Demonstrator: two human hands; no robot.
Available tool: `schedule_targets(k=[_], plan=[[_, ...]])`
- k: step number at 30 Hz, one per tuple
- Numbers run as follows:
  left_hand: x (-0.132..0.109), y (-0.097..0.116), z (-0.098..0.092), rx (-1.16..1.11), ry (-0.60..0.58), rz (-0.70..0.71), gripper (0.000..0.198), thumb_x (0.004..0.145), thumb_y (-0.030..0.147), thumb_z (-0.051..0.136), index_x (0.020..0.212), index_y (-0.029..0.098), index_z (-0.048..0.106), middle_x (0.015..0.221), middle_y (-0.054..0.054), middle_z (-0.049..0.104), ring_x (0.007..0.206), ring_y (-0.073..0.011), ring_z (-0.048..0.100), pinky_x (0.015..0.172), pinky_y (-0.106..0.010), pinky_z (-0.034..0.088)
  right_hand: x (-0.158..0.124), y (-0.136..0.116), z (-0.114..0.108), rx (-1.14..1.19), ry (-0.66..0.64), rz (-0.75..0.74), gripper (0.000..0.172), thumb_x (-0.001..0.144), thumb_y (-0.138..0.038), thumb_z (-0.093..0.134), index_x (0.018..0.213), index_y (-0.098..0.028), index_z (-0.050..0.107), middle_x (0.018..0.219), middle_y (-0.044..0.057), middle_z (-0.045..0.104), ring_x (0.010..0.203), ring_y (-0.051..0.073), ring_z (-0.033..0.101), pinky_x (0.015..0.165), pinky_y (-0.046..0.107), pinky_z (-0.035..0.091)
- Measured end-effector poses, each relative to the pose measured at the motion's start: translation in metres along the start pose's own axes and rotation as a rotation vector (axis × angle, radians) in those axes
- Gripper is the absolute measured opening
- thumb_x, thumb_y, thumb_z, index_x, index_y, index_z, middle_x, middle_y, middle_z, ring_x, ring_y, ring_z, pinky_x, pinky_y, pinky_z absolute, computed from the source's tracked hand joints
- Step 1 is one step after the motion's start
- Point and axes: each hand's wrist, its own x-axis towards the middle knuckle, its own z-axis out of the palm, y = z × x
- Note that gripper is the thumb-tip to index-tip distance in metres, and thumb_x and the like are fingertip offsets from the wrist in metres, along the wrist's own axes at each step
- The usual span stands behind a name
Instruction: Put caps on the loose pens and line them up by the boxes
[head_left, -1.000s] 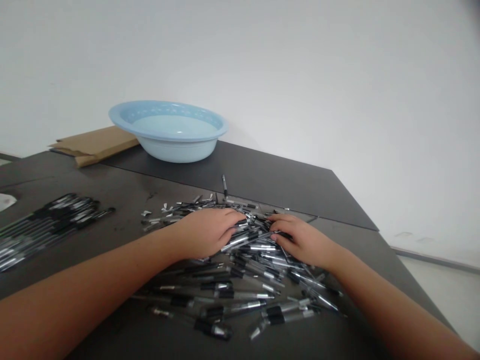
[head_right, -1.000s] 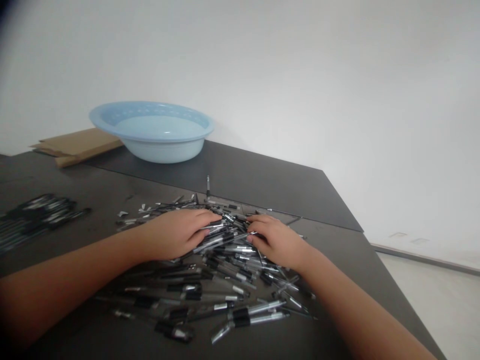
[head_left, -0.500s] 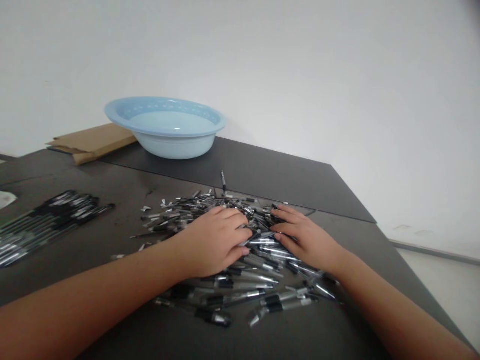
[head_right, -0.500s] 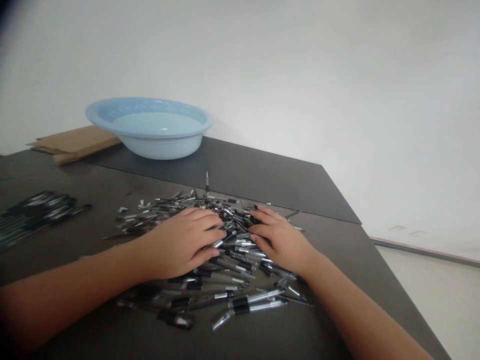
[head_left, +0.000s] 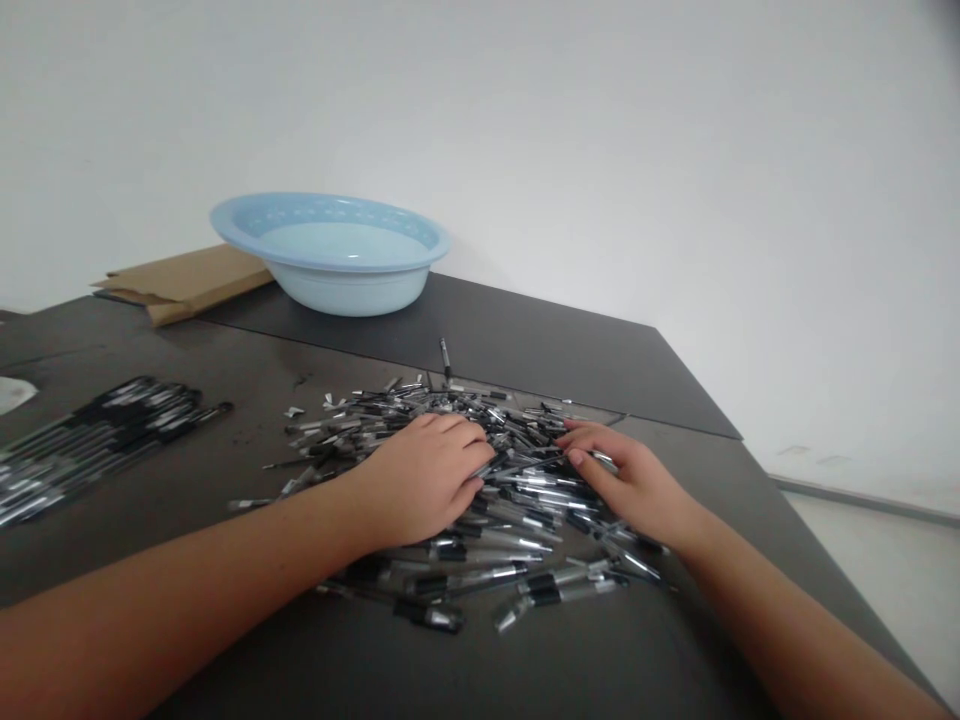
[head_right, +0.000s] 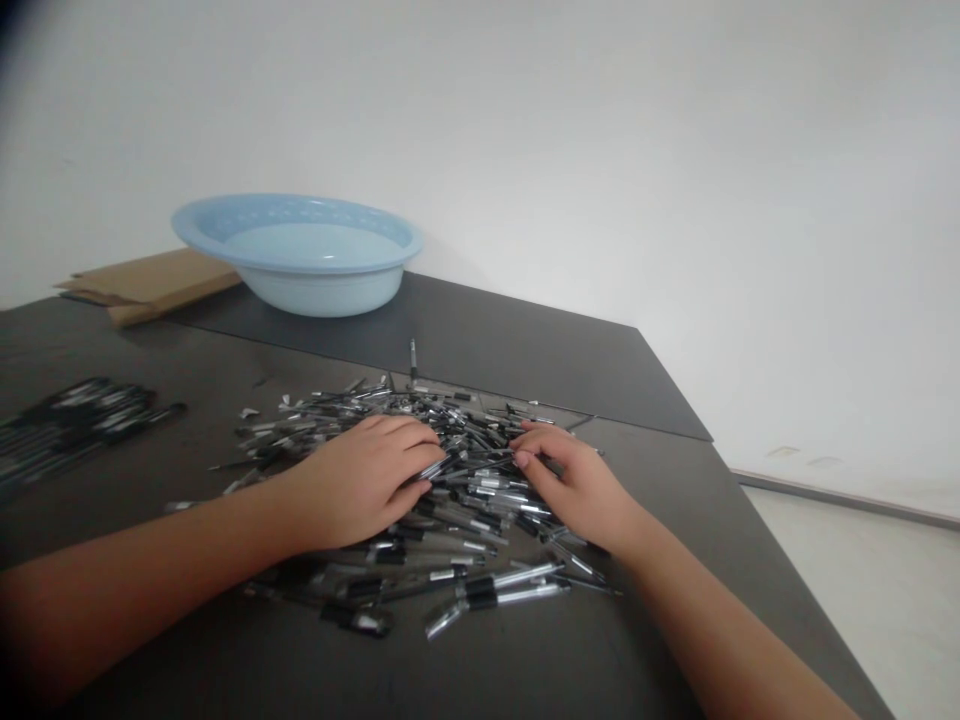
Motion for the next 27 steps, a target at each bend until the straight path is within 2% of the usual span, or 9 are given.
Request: schedule_targets(k=[4, 7, 9, 13, 15, 17, 20, 23, 27], plan=[[0.0, -0.004, 0.003, -0.017, 0.01, 0.007, 0.024, 0.101, 0.03, 0.059, 0.123, 0.023, 0.068, 0.127, -0.009, 0.067, 0.123, -0.0292, 0.059, 0.108, -0.047, 0.043, -0.017, -0.013, -0.007, 0.112, 0.217, 0.089, 0.024, 0.103, -0.046, 0.064, 0.103, -0.025, 0.076, 0.118, 0.01, 0.078, 0.122, 0.031, 0.069, 0.108, 0.05, 0.053], [-0.002, 0.0, 0.001, -0.044, 0.049, 0.017, 0.031, 0.102, 0.033, 0.059, 0.131, 0.023, 0.065, 0.136, -0.01, 0.065, 0.131, -0.031, 0.056, 0.114, -0.05, 0.041, -0.038, -0.03, -0.009, 0.17, 0.396, 0.118, 0.019, 0.099, -0.044, 0.071, 0.097, -0.026, 0.076, 0.109, 0.008, 0.079, 0.101, 0.026, 0.074, 0.087, 0.037, 0.061], [-0.007, 0.013, -0.008, -0.119, 0.131, -0.008, 0.037, 0.105, 0.032, 0.055, 0.139, 0.021, 0.06, 0.143, -0.011, 0.062, 0.137, -0.0303, 0.053, 0.118, -0.051, 0.04, -0.055, -0.042, -0.006, 0.213, 0.438, 0.151, 0.016, 0.097, -0.042, 0.073, 0.097, -0.027, 0.076, 0.099, 0.007, 0.078, 0.085, 0.022, 0.074, 0.073, 0.031, 0.061], [-0.021, 0.06, -0.035, -0.326, 0.373, -0.02, 0.045, 0.107, 0.022, 0.039, 0.151, 0.018, 0.047, 0.153, -0.012, 0.056, 0.145, -0.0234, 0.047, 0.123, -0.043, 0.039, -0.083, -0.067, 0.004, 0.236, 0.38, 0.152, 0.014, 0.098, -0.039, 0.072, 0.095, -0.026, 0.076, 0.082, 0.005, 0.076, 0.069, 0.02, 0.072, 0.064, 0.028, 0.059], [-0.026, 0.083, -0.043, -0.298, 0.32, 0.005, 0.043, 0.107, 0.026, 0.042, 0.149, 0.02, 0.049, 0.152, -0.01, 0.058, 0.142, -0.0256, 0.051, 0.122, -0.045, 0.041, -0.09, -0.079, 0.007, 0.248, 0.34, 0.126, 0.016, 0.098, -0.039, 0.071, 0.09, -0.026, 0.076, 0.077, 0.005, 0.075, 0.067, 0.021, 0.071, 0.062, 0.029, 0.059], [-0.03, 0.098, -0.041, -0.269, 0.212, -0.016, 0.042, 0.108, 0.032, 0.044, 0.147, 0.02, 0.052, 0.141, -0.011, 0.067, 0.126, -0.0283, 0.063, 0.11, -0.048, 0.049, -0.092, -0.088, 0.009, 0.286, 0.309, 0.108, 0.019, 0.097, -0.04, 0.072, 0.086, -0.025, 0.075, 0.074, 0.006, 0.073, 0.066, 0.021, 0.07, 0.061, 0.029, 0.059], [-0.034, 0.104, -0.026, -0.327, 0.099, -0.047, 0.034, 0.11, 0.033, 0.038, 0.127, 0.02, 0.064, 0.109, -0.007, 0.077, 0.097, -0.0253, 0.073, 0.087, -0.042, 0.056, -0.088, -0.094, 0.015, 0.516, 0.243, 0.134, 0.016, 0.098, -0.041, 0.071, 0.094, -0.026, 0.074, 0.074, 0.004, 0.073, 0.062, 0.02, 0.069, 0.056, 0.029, 0.058], [-0.038, 0.102, -0.011, -0.393, 0.072, -0.069, 0.033, 0.11, 0.03, 0.035, 0.103, 0.021, 0.066, 0.094, -0.006, 0.075, 0.086, -0.0223, 0.071, 0.077, -0.035, 0.053, -0.08, -0.093, 0.03, 0.71, 0.146, 0.142, 0.021, 0.098, -0.042, 0.073, 0.114, -0.03, 0.075, 0.08, 0.004, 0.075, 0.064, 0.019, 0.069, 0.054, 0.029, 0.058], [-0.04, 0.091, -0.009, -0.373, 0.074, -0.025, 0.03, 0.109, 0.037, 0.042, 0.116, 0.022, 0.067, 0.103, -0.007, 0.074, 0.095, -0.0228, 0.07, 0.083, -0.034, 0.053, -0.075, -0.081, 0.054, 0.68, 0.166, 0.09, 0.014, 0.099, -0.039, 0.072, 0.103, -0.027, 0.079, 0.081, 0.005, 0.074, 0.068, 0.018, 0.068, 0.059, 0.028, 0.059]])
